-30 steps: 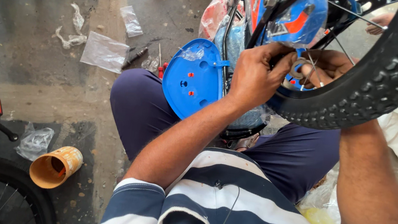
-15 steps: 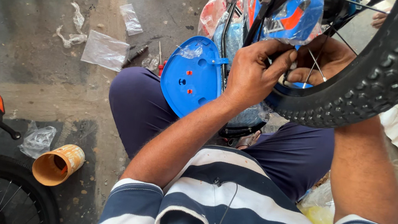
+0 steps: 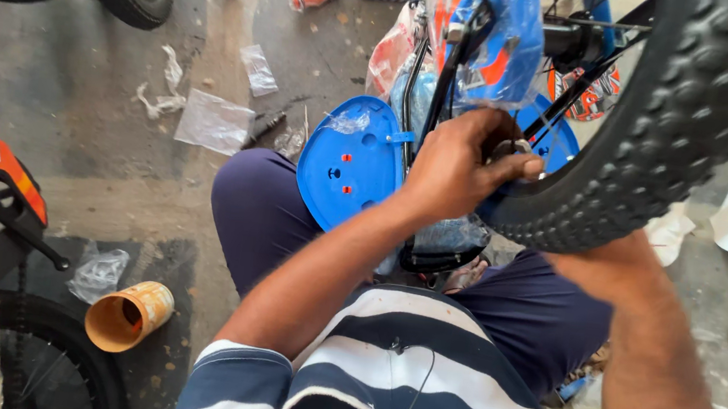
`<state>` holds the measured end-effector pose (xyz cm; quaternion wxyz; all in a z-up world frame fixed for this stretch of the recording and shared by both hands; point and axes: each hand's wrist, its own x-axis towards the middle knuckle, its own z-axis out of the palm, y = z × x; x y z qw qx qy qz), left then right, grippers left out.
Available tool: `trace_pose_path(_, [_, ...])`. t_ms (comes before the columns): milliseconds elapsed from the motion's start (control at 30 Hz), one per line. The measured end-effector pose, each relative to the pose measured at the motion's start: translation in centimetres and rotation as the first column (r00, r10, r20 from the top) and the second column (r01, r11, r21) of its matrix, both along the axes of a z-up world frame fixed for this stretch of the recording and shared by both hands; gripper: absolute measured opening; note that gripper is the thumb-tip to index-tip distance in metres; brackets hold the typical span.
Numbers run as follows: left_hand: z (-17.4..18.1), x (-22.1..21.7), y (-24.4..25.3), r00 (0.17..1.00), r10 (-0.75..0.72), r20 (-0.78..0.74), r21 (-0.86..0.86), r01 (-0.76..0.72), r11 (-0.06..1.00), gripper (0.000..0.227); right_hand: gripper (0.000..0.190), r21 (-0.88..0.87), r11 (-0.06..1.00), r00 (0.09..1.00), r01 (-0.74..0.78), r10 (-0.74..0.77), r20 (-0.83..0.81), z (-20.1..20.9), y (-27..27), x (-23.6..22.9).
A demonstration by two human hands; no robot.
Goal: The person is assembling a blue children's bicycle, focusing on the rear wheel. They repeatedly tighten the axle nuts with a wrench, rotate the wheel to check alignment, and adjust the brake cable. The person works while sitting on the floor in a cluttered workshop.
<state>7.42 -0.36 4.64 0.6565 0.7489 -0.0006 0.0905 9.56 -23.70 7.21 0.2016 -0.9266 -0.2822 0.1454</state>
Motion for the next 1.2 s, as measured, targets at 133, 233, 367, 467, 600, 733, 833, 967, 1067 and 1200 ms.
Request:
trace_pose_path(133, [1.9, 0.7, -1.6, 0.967, 0.217, -0.137, 0.232, -0.181, 0.956, 0.038, 0.046, 0.07, 0.961, 0.906, -0.267, 0.226, 0.358, 1.1, 2.2, -2.1])
trace_pose_path(233, [2.6, 0.1, -0.8, 0.999, 0.038, -0.019, 0.074, -0.037, 0.997, 0.036, 0.044, 0.314, 0.917, 0.938, -0.247, 0.145, 0.314, 2.7, 2.6, -2.0])
trace_pose_path(367, [1.5, 0.0, 2.1, 0.873, -0.485, -0.053, -0.566, 0.373, 0.735, 0.046, 0.044, 0.372, 0.909, 0.946, -0.189, 0.067, 0.318, 5.1, 1.9, -2.5])
trace_pose_path(467, [0.5, 0.4, 2.3, 0.818, -0.571, 0.076, -0.699, 0.451, 0.554, 0.048, 0.045, 0.416, 0.891, 0.957, -0.182, 0.063, 0.285, 5.5, 1.5, -2.5])
trace_pose_path(600, [1.4, 1.1, 0.3, 0.933, -0.359, -0.004, -0.441, 0.321, 0.839, 0.034, 0.049, 0.446, 0.857, 0.933, -0.257, 0.099, 0.347, 4.4, 1.7, -1.9])
trace_pose_path(733, [3.4, 0.8, -1.9, 0.937, 0.151, -0.315, 0.297, -0.054, 0.954, 0.026, 0.047, 0.454, 0.855, 0.937, -0.252, 0.098, 0.335, 3.1, 1.6, -1.6])
trace_pose_path(833, [4.1, 1.0, -1.4, 0.937, 0.11, -0.331, 0.429, 0.045, 0.902, 0.036, 0.051, 0.464, 0.852, 0.937, -0.243, 0.082, 0.339, 3.5, 1.7, -1.8])
trace_pose_path(967, [2.1, 1.0, 0.0, 0.909, -0.413, 0.051, -0.575, 0.365, 0.732, 0.056, 0.051, 0.498, 0.852, 0.96, -0.162, 0.019, 0.281, 5.5, 1.1, -2.4])
trace_pose_path(1067, [-0.2, 1.0, 0.5, 0.822, -0.511, 0.25, -0.848, 0.441, 0.295, 0.055, 0.051, 0.569, 0.815, 0.978, -0.11, -0.012, 0.206, 6.8, 1.1, -2.6])
trace_pose_path(1200, [-2.0, 1.4, 0.2, 0.801, -0.512, 0.309, -0.847, 0.477, 0.236, 0.048, 0.052, 0.624, 0.779, 0.994, -0.057, -0.016, 0.111, 7.1, 1.1, -2.5])
